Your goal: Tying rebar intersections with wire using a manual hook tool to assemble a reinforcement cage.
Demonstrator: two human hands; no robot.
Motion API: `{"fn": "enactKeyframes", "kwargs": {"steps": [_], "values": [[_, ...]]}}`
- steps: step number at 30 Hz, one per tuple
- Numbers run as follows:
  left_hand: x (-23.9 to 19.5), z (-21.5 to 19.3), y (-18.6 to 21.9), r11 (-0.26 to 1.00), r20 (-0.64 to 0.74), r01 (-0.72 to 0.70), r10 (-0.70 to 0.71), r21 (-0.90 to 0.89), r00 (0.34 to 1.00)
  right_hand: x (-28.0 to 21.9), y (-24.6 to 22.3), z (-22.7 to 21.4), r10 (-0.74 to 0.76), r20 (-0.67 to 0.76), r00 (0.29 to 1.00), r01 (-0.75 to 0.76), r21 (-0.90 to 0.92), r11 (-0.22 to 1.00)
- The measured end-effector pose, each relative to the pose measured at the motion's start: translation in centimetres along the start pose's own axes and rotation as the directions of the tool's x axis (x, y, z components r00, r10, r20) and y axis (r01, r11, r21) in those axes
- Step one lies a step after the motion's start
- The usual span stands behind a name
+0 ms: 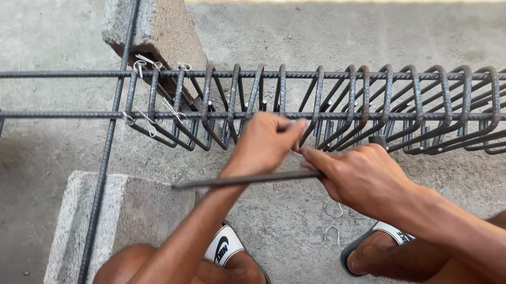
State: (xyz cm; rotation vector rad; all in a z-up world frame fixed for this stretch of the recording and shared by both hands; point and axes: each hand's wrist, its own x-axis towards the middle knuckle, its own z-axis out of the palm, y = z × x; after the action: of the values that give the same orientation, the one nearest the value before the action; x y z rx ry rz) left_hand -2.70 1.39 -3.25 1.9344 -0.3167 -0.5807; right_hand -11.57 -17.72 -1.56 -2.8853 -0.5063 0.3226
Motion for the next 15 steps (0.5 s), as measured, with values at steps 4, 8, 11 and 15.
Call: {"fn": "enactKeyframes", "kwargs": {"steps": [4,8,11,15], "values": [[0.8,-1.1,0.7,0.998,-0.061,-0.066,0.065,-0.016,0.996,1.0,-0.8,-0.6,-0.012,-0.047,0.999,0.009,-0.072,0.997],[0.4,-1.6,0.6,0.994,-0.065,-0.044,0.051,0.101,0.997,1.7,-1.7,-0.9,-0.008,0.011,1.0,0.009,-0.075,0.997],[-0.2,-1.6,0.3,0.986,-0.07,-0.021,0.033,0.163,0.997,2.0,-2.4,-1.1,0.025,0.089,0.996,-0.021,-0.044,0.999],[-0.7,-2.6,1.3,0.993,-0.106,-0.108,0.113,0.055,0.988,2.4,-3.7,-3.7,0.068,0.114,0.991,-0.092,0.219,0.971]]}}
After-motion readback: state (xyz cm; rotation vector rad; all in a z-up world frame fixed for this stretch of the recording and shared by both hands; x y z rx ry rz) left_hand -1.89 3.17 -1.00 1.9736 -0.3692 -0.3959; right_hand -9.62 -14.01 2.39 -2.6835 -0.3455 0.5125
